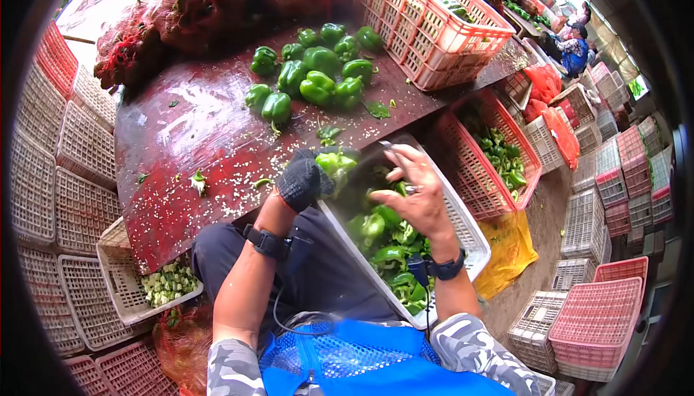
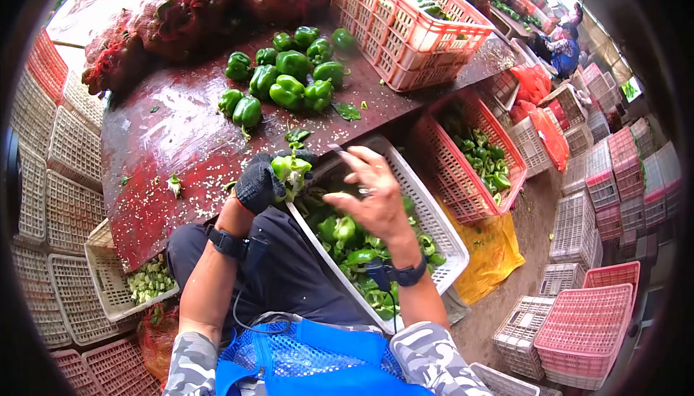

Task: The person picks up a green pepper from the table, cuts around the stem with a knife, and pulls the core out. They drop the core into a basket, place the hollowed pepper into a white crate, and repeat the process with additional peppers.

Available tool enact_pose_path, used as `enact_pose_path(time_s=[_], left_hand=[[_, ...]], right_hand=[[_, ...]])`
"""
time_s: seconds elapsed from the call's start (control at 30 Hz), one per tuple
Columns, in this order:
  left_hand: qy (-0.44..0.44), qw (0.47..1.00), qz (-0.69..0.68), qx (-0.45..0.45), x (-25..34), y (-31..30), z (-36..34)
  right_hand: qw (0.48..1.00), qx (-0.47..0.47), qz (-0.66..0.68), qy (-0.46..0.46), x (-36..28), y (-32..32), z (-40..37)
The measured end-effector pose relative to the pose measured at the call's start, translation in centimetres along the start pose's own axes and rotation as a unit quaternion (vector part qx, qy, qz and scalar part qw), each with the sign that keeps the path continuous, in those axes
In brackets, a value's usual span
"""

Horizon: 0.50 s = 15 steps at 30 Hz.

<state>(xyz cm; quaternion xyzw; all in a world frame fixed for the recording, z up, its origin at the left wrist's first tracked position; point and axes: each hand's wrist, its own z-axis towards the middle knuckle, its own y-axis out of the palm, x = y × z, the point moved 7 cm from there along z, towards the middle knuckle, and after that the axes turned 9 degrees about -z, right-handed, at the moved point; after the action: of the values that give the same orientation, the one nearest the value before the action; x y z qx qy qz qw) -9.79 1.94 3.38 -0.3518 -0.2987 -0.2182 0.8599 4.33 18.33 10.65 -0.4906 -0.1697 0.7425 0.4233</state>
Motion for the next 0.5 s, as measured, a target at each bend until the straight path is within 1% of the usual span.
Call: enact_pose_path(time_s=[0.03, 0.07, 0.1, 0.17, 0.2, 0.23, 0.27, 0.3, 0.37, 0.43, 0.5], left_hand=[[0.035, 0.995, 0.091, -0.015, 1.4, 0.0, 0.5], [0.05, 0.997, 0.051, -0.019, 0.8, 0.7, 0.6], [0.05, 0.997, 0.049, -0.021, 1.2, 0.5, 0.7], [-0.043, 0.981, 0.076, -0.173, 0.5, 1.5, 0.4], [-0.008, 0.982, 0.115, -0.149, 1.0, 1.3, 0.3], [-0.007, 0.982, 0.114, -0.149, 1.1, 1.2, -0.3], [-0.015, 0.987, 0.096, -0.129, 1.2, 0.8, -0.5], [-0.011, 0.991, 0.072, -0.11, 1.2, 0.7, -0.1], [-0.005, 0.989, 0.094, -0.113, 0.0, 1.4, -0.6], [-0.022, 0.995, 0.003, -0.102, 1.6, 1.2, 0.5], [-0.04, 0.995, -0.074, -0.049, 0.1, 1.5, -0.4]], right_hand=[[0.999, -0.028, 0.026, -0.005, -1.6, 0.6, 0.8], [0.994, -0.049, -0.065, -0.073, -2.7, 1.5, 1.3], [0.995, -0.081, -0.034, -0.056, -3.8, 2.3, 2.0], [0.985, -0.078, -0.09, -0.123, -4.7, 3.5, 2.7], [0.985, -0.078, -0.09, -0.123, -4.5, 3.8, 3.0], [0.984, -0.106, -0.085, -0.118, -4.1, 4.6, 3.0], [0.982, -0.131, -0.085, -0.111, -3.5, 5.3, 3.0], [0.982, -0.084, -0.095, -0.137, -3.0, 6.0, 2.7], [0.981, -0.082, -0.093, -0.151, -3.6, 5.5, 2.5], [0.98, -0.089, -0.073, -0.159, -3.9, 5.1, 2.5], [0.98, -0.096, -0.084, -0.152, -3.5, 5.5, 2.5]])
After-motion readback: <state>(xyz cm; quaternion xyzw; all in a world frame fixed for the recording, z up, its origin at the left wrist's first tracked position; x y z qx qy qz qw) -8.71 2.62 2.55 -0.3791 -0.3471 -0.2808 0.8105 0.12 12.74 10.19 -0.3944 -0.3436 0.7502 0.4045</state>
